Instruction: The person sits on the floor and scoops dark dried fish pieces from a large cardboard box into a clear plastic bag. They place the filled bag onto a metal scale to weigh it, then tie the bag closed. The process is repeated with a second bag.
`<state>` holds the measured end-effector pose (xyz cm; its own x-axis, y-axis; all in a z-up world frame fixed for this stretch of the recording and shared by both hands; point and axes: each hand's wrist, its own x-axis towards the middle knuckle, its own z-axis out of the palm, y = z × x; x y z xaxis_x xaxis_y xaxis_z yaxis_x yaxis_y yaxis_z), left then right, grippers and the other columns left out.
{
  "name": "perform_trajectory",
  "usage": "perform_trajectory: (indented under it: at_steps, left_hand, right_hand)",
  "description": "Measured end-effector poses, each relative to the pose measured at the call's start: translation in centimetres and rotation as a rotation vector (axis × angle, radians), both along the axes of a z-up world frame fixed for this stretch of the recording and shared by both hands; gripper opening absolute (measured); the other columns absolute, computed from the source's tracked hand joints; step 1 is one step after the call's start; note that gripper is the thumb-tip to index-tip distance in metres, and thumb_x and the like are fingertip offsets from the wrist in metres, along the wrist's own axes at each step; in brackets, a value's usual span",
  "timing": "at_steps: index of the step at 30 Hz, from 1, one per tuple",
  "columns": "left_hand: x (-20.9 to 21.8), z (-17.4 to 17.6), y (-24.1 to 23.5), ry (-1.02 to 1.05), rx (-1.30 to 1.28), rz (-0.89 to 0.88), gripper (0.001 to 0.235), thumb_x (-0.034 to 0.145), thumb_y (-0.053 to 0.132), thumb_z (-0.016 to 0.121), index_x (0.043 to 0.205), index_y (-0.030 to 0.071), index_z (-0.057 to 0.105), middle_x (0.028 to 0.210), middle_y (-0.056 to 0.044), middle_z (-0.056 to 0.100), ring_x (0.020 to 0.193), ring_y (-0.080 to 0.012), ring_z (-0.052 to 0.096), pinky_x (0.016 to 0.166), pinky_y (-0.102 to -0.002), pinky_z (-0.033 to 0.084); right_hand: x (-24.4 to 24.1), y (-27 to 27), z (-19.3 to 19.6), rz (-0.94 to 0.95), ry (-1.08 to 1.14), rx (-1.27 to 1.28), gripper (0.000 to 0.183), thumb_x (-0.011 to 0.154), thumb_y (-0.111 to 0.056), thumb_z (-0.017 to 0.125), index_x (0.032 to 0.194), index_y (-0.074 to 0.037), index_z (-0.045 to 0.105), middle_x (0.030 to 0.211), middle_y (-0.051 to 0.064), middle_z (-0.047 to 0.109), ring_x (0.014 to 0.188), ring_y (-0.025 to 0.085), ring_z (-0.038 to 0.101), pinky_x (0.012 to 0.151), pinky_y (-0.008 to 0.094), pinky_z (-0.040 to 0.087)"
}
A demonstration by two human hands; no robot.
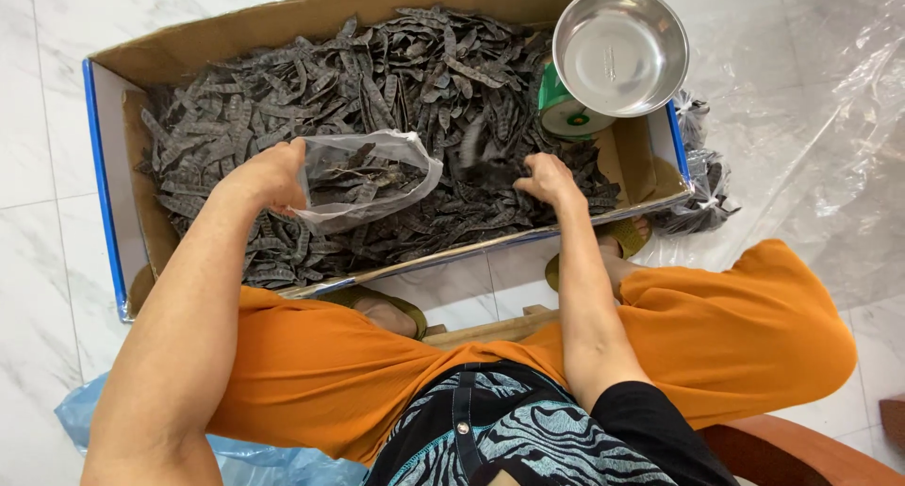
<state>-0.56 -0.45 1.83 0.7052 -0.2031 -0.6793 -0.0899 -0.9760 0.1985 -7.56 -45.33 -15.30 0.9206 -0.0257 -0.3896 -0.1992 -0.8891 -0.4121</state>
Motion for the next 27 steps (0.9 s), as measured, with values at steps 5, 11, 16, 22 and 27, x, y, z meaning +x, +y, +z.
perform_trajectory:
  at_steps: [5,11,16,22,27]
  left_hand:
    - [0.4,-0.4,-0.4,-0.029,0.040,-0.060,0.075,0.067,-0.002,0.084,0.134,-0.004,0.050,0.127,-0.025,0.065,0.111,-0.0363,0.070,0.086,-0.044,0.059]
    - [0.1,0.1,-0.6,0.018,-0.006,0.020,0.079,0.070,-0.005,0.081,0.140,-0.003,0.043,0.136,-0.022,0.058,0.107,-0.0343,0.073,0.081,-0.043,0.064]
    - [-0.3,1.2,-0.8,0.048,-0.006,0.062,0.073,0.072,-0.007,0.079,0.137,-0.004,0.046,0.134,-0.021,0.059,0.101,-0.0330,0.075,0.078,-0.041,0.065]
    - [-0.1,0.8,-0.9,0.020,-0.032,0.036,0.081,0.070,-0.008,0.080,0.141,-0.004,0.041,0.132,-0.022,0.059,0.096,-0.0319,0.075,0.074,-0.040,0.064]
    - [-0.4,0.2,-0.3,0.020,-0.022,0.037,0.077,0.072,-0.006,0.078,0.141,-0.005,0.043,0.129,-0.023,0.062,0.094,-0.0321,0.076,0.073,-0.041,0.063]
  right_hand:
    - [0.5,3.3,3.2,0.108,0.100,0.139,0.046,0.076,-0.025,0.089,0.109,0.002,0.074,0.105,0.018,0.074,0.098,0.031,0.070,0.087,0.044,0.054]
    - [0.7,1.8,-3.2,-0.168,-0.264,0.339,0.030,0.093,-0.023,0.077,0.114,-0.003,0.079,0.097,0.014,0.079,0.083,0.023,0.076,0.078,0.037,0.059]
    - [1.6,2.0,-7.8,-0.241,-0.294,0.235,0.047,0.085,-0.035,0.085,0.115,-0.002,0.074,0.099,0.016,0.078,0.088,0.027,0.076,0.081,0.040,0.059]
    - [0.8,7.9,-6.1,-0.053,-0.105,-0.153,0.052,0.076,-0.043,0.089,0.102,-0.001,0.072,0.100,0.021,0.074,0.098,0.039,0.069,0.082,0.050,0.054]
    - [-0.4,5.9,-6.4,-0.113,-0.116,0.147,0.031,0.088,-0.031,0.071,0.108,-0.008,0.074,0.094,0.019,0.075,0.093,0.039,0.071,0.082,0.049,0.054]
